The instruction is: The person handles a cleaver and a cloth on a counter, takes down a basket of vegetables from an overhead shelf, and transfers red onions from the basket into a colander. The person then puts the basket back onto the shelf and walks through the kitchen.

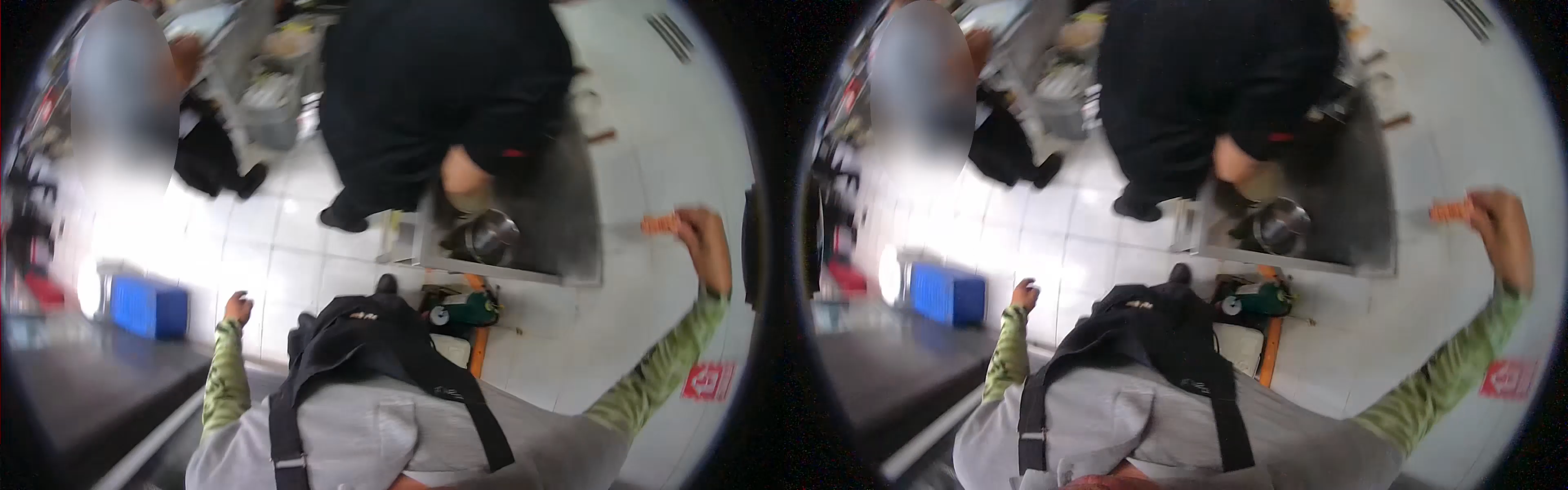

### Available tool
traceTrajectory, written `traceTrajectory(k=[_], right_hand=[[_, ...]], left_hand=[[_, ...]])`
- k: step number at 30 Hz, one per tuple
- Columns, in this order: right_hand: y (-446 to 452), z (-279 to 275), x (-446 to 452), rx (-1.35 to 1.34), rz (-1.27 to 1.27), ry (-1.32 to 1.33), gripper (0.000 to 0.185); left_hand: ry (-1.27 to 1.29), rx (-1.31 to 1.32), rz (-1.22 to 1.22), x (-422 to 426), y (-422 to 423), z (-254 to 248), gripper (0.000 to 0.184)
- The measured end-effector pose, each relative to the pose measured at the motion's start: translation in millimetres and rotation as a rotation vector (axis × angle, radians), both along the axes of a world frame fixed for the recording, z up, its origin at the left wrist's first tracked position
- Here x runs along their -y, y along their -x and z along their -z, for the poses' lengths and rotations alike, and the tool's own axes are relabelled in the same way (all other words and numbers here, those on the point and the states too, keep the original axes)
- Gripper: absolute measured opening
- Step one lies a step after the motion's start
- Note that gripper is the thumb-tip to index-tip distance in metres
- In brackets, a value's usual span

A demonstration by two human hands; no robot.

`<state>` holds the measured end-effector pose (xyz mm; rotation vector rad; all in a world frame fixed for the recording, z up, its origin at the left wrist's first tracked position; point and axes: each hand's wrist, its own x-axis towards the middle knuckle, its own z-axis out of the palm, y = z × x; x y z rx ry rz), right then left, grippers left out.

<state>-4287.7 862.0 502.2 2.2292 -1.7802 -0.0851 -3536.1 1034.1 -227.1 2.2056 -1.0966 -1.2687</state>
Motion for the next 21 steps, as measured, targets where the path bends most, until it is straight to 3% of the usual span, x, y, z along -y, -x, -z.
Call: traceTrajectory(k=[1, 2, 6, 8, 12, 14, 17, 21], right_hand=[[-27.5, 5.9, -17.9, 0.058, -0.027, -0.036, 0.022], [-56.4, 12.0, -32.1, 0.121, -0.059, -0.077, 0.023], [-204.4, 20.0, -55.4, 0.332, -0.223, -0.368, 0.032], [-275.0, 27.8, -61.0, 0.312, -0.373, -0.457, 0.037], [-395.8, 108.0, -25.6, 0.446, -0.775, -0.419, 0.042], [-445.0, 170.8, -5.8, 0.598, -0.9, -0.349, 0.048], [-532.3, 253.4, 12.8, 0.781, -1.079, -0.297, 0.049], [-641.2, 318.6, 44.6, 0.92, -1.226, -0.312, 0.049]], left_hand=[[-0.062, -0.038, -0.052, -17.9, 2.1, -12.7, 0.05], [0.011, 0.124, -0.014, -41.0, 3.4, -20.5, 0.046], [0.031, -0.067, -0.182, -116.3, -19.9, 18.2, 0.034], [-0.125, -0.449, -0.44, -112.0, -10.0, -52.5, 0.029], [-0.057, -0.798, -0.273, -100.2, -29.2, -100.3, 0.027], [0.181, -0.915, -0.249, -75.1, -37.7, -177.9, 0.031], [0.568, -1.113, -0.409, -36.8, -65.7, -264.7, 0.042], [0.698, -1.039, -0.711, 2.5, -144.4, -295.4, 0.058]])
